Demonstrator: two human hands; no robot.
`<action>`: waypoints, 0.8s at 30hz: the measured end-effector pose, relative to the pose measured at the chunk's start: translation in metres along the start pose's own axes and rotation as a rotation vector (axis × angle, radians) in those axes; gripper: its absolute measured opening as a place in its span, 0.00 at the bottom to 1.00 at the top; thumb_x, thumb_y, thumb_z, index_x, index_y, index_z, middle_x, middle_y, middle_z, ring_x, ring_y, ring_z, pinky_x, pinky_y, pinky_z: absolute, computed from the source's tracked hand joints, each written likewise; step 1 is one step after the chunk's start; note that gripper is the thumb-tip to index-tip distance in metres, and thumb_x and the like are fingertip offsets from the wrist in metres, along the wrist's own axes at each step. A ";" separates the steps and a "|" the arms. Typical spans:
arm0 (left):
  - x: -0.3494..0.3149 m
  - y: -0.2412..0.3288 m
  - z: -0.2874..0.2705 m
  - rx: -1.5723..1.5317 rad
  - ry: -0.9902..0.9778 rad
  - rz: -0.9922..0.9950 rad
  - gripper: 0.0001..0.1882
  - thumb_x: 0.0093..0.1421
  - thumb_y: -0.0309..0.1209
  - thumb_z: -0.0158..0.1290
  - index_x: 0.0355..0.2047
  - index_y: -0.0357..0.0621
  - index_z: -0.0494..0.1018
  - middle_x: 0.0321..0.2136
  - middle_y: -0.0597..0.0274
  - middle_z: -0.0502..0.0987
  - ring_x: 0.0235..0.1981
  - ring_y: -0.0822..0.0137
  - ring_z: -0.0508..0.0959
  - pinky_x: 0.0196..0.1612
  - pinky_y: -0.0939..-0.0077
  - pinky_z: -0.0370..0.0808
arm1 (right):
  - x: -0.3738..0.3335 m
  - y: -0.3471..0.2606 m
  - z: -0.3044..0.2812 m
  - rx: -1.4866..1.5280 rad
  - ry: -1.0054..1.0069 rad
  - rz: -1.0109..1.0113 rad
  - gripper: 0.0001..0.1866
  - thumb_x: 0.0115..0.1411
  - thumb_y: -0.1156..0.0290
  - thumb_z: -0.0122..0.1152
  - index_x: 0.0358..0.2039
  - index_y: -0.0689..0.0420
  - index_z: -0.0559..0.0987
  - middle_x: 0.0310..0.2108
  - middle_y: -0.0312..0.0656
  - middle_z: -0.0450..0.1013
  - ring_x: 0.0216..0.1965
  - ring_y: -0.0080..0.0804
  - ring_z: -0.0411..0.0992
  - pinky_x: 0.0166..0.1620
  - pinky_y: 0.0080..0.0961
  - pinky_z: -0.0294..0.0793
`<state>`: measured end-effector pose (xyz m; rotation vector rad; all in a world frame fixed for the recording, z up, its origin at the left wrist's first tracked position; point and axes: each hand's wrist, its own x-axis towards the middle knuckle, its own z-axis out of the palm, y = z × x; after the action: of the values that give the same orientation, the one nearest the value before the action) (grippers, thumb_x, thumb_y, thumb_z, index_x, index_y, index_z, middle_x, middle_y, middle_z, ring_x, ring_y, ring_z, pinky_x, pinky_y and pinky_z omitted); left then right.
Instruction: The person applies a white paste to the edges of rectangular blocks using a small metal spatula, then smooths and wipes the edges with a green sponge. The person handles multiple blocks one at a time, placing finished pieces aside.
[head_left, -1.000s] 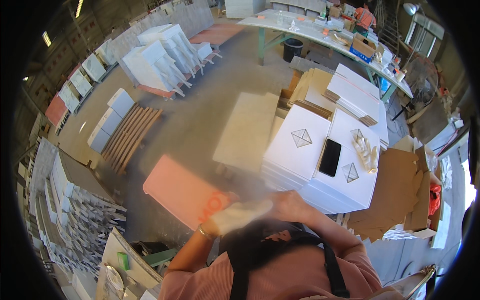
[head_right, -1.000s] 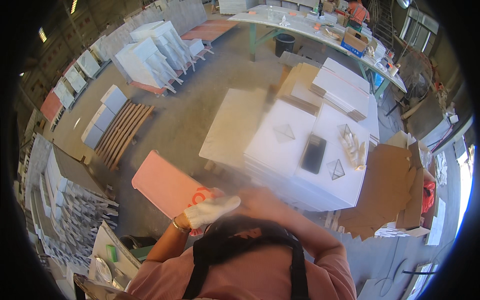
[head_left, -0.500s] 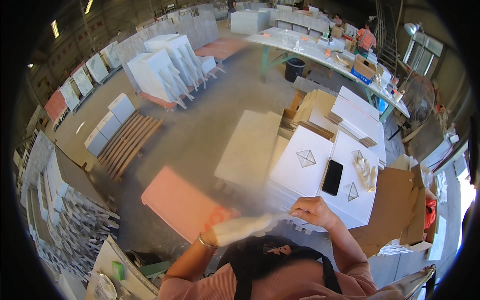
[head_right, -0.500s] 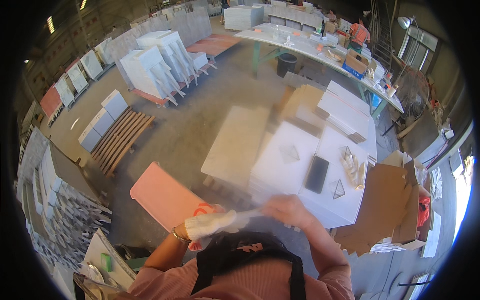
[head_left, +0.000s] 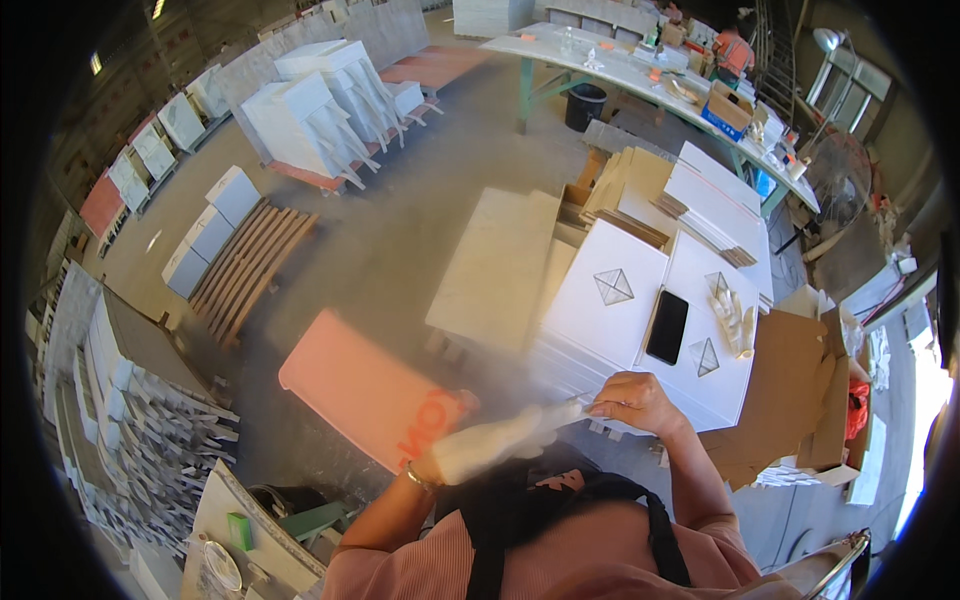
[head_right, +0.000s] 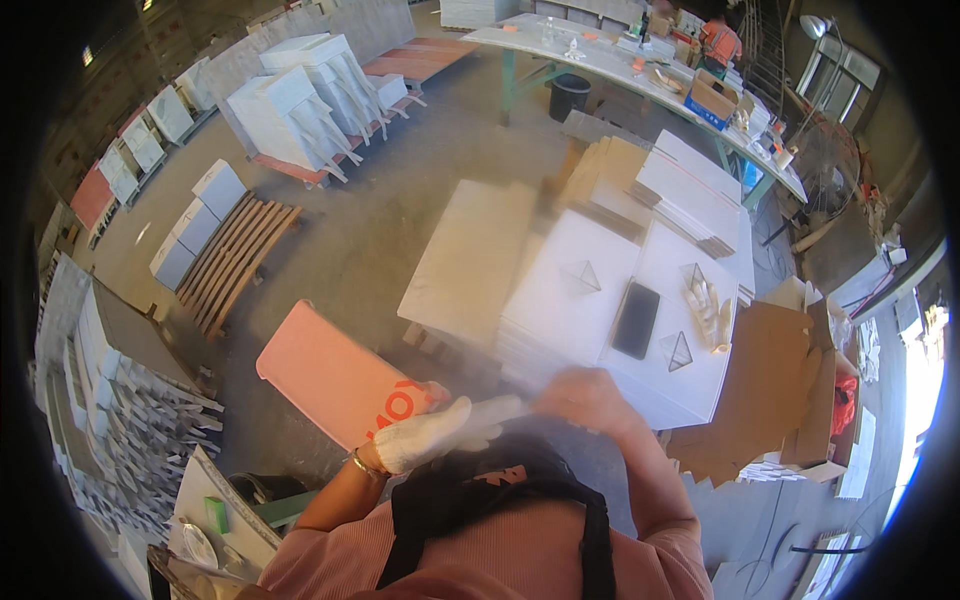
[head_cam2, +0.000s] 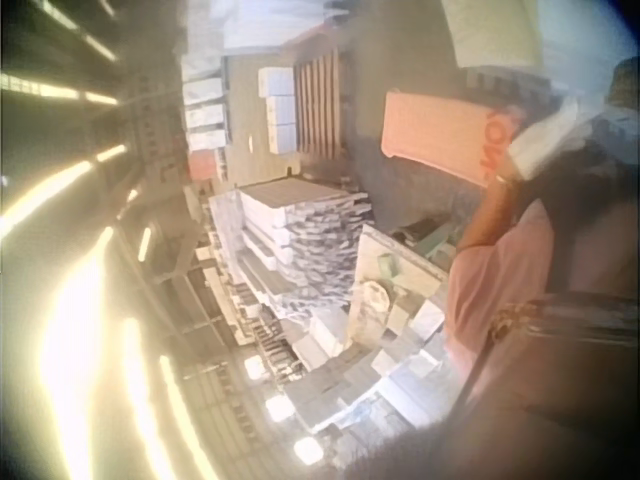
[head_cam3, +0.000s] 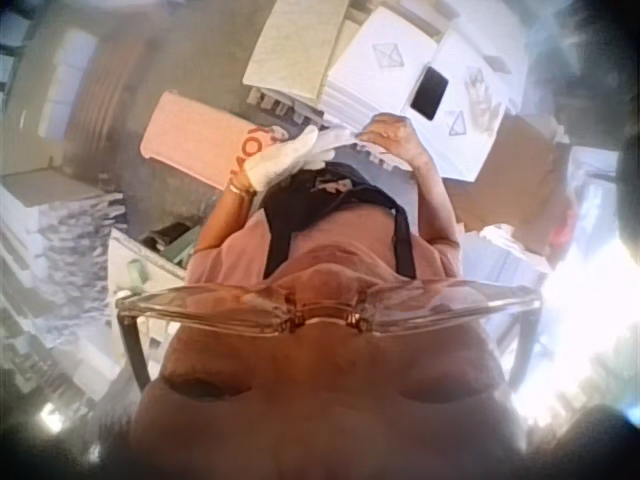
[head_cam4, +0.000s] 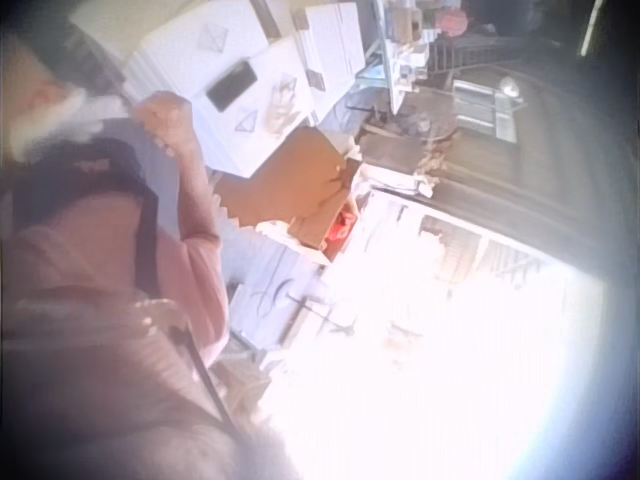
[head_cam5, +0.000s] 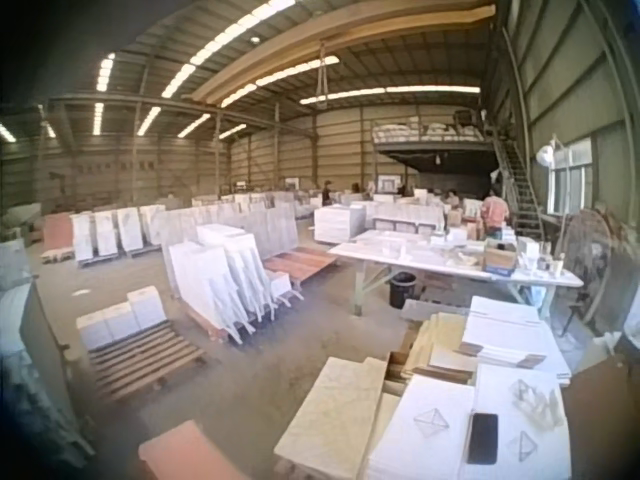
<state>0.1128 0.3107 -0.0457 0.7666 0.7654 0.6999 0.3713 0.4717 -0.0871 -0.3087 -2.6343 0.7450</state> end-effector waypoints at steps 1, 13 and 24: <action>0.000 0.000 0.001 -0.021 0.010 -0.048 0.35 0.78 0.53 0.32 0.76 0.45 0.50 0.76 0.61 0.51 0.73 0.58 0.55 0.75 0.64 0.49 | -0.007 0.006 0.001 0.055 0.015 0.040 0.09 0.64 0.66 0.67 0.31 0.58 0.85 0.29 0.41 0.79 0.29 0.38 0.78 0.33 0.30 0.76; 0.024 0.013 0.003 -0.043 -0.076 0.043 0.44 0.73 0.65 0.23 0.77 0.48 0.46 0.77 0.60 0.47 0.77 0.58 0.48 0.74 0.52 0.46 | -0.003 -0.016 0.037 0.267 0.075 0.205 0.12 0.68 0.63 0.63 0.37 0.61 0.83 0.32 0.41 0.80 0.33 0.33 0.79 0.38 0.28 0.77; 0.037 -0.008 -0.009 -0.428 0.083 0.383 0.51 0.67 0.73 0.25 0.76 0.47 0.48 0.75 0.46 0.50 0.75 0.42 0.51 0.72 0.44 0.50 | -0.008 -0.016 0.022 0.432 -0.047 0.439 0.19 0.68 0.53 0.59 0.46 0.56 0.82 0.44 0.49 0.79 0.45 0.48 0.77 0.48 0.42 0.75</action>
<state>0.1277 0.3381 -0.0692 0.4951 0.5181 1.2025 0.3674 0.4458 -0.0980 -0.7586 -2.3815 1.4442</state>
